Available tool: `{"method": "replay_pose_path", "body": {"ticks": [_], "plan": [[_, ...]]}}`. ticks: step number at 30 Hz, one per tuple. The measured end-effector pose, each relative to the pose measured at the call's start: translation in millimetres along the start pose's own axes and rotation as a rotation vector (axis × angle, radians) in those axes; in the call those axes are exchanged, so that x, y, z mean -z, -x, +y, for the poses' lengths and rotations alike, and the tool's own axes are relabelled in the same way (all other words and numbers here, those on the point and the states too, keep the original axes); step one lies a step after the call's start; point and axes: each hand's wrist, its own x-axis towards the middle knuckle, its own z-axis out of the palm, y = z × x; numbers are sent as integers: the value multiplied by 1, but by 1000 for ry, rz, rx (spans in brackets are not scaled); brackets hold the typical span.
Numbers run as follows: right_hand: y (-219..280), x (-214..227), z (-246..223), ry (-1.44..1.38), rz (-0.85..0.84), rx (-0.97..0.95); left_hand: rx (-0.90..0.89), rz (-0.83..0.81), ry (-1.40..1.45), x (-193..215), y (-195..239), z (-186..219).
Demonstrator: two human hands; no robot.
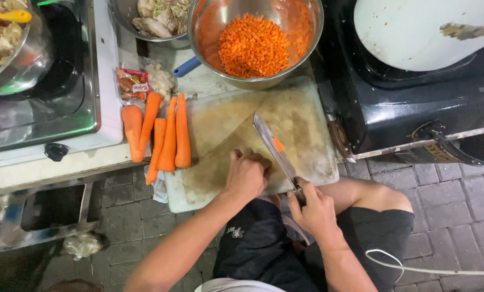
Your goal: The person chops carrots into small pieces using a cleaver on a cutting board. The chopped carrots are transferred into a metal bowl. The person handles whole carrots and the cleaver throughout the task.
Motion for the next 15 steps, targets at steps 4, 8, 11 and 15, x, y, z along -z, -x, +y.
{"method": "replay_pose_path", "body": {"ticks": [4,8,11,15], "plan": [[6,-3,11,2,14,-7,186,-127,5,27,-17,15],[13,-5,22,-32,20,-50,277,-222,34,52,-34,16],[12,1,18,2,4,-33,281,-267,101,55,-32,-7],[-1,14,0,109,23,35,174,-224,408,77,-20,-16]]}}
